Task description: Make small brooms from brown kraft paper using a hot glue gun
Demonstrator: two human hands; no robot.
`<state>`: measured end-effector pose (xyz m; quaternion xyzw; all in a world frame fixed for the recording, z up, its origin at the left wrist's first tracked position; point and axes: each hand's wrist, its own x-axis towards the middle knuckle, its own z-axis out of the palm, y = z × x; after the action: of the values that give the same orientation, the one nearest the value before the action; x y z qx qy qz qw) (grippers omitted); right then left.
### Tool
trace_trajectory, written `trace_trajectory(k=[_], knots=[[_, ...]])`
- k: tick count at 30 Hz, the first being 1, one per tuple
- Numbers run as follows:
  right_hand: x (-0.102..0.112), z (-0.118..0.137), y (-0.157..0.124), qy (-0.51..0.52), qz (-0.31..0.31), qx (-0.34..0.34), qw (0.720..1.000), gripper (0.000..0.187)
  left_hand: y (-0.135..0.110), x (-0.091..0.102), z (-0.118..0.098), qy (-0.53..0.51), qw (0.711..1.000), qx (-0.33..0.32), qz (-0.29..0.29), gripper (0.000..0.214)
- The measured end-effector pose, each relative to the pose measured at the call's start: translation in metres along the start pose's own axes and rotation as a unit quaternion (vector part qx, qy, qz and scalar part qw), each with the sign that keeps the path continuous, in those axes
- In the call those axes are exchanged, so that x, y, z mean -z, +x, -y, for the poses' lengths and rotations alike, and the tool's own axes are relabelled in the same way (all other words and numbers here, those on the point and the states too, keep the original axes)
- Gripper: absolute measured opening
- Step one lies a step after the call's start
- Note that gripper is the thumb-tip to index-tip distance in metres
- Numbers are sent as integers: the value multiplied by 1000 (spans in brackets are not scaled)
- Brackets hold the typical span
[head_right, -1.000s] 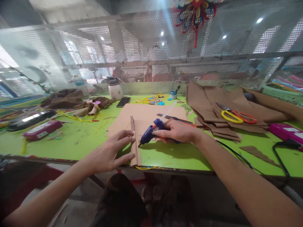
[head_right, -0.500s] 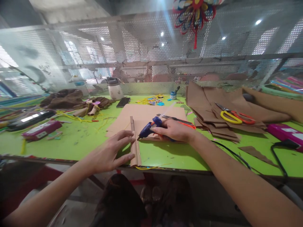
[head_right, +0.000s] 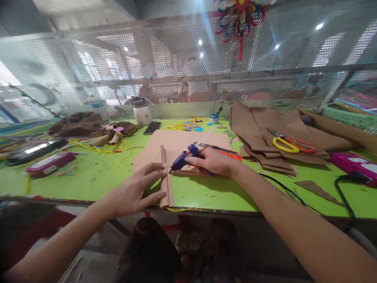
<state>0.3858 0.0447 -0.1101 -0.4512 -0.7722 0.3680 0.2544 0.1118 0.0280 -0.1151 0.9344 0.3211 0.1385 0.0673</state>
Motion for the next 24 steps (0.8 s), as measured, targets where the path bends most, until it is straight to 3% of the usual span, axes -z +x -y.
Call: trace_trajectory(k=[4,15,24], knots=[[2,1,-2,-11,19,3,1000,52,0,1,-1,1,1000,8,0,40],[-6,-5,5,25,-25,-12,999,47,1,0,-2,-3,1000,2,-2,41],[3,-1,-6,49,39,-5,998,48,1,0,-1,-4,1000,1,-6,40]])
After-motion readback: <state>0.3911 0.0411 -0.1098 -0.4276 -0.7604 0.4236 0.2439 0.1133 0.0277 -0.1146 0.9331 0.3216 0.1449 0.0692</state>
